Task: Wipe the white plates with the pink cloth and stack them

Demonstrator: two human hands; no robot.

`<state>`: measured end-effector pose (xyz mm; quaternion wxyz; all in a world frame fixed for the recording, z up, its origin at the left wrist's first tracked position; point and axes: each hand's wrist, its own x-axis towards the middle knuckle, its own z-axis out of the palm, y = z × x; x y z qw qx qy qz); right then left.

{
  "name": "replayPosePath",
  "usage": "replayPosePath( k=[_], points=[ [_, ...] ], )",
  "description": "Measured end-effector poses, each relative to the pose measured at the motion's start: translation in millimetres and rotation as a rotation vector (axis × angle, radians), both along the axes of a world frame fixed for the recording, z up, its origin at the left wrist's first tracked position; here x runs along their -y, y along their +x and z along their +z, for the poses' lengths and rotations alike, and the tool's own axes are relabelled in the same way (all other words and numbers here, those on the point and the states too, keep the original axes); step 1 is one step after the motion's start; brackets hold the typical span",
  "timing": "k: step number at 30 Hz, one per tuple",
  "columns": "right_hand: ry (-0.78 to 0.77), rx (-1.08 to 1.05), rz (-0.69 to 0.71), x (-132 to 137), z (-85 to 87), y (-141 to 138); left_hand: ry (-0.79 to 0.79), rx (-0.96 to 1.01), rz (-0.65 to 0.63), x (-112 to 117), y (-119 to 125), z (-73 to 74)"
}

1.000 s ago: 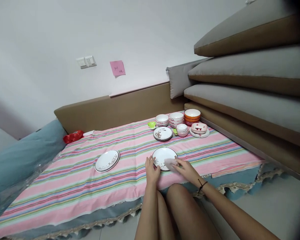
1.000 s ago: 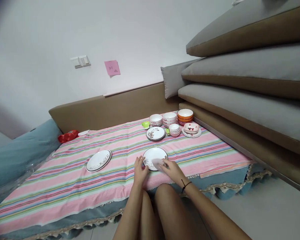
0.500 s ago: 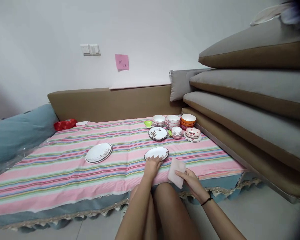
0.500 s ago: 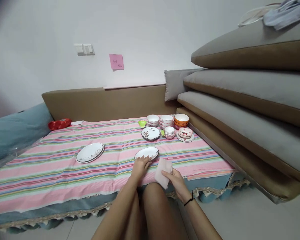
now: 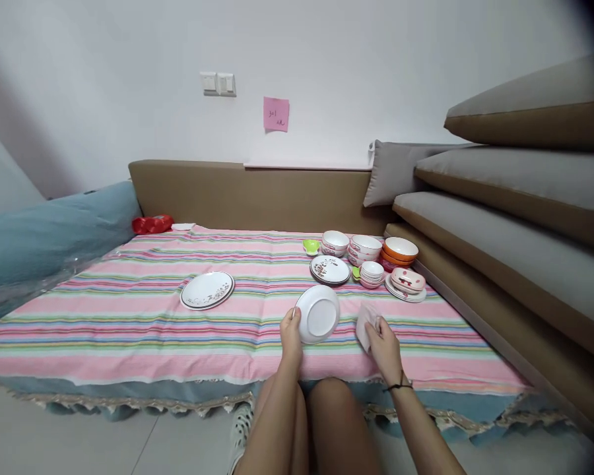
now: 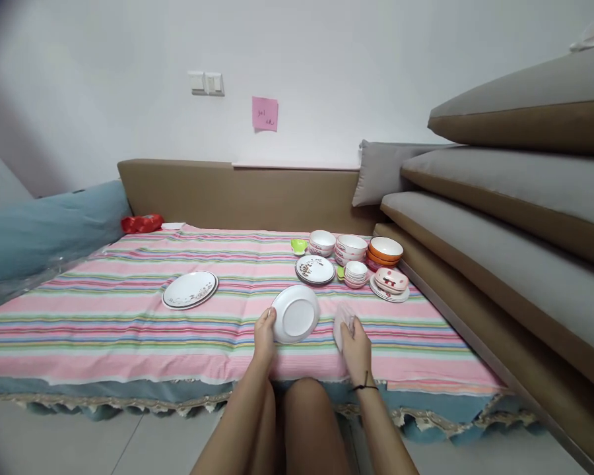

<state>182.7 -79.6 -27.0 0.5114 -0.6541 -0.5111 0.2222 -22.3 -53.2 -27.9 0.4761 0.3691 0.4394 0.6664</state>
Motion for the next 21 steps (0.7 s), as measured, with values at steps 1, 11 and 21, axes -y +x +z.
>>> replayPosePath(
  k=[1,11,21],
  points=[
    [0.013,0.026,0.004,-10.2,4.5,-10.2,-0.007,0.029,-0.008,-1.0,0.5,0.5],
    [0.527,0.675,0.246,-35.4,13.8,-83.0,-0.047,0.17,-0.072,7.3,0.4,18.5],
    [0.262,0.285,0.282,-56.6,-4.2,-54.4,-0.207,0.264,0.014,-11.1,-9.0,6.5]
  ],
)
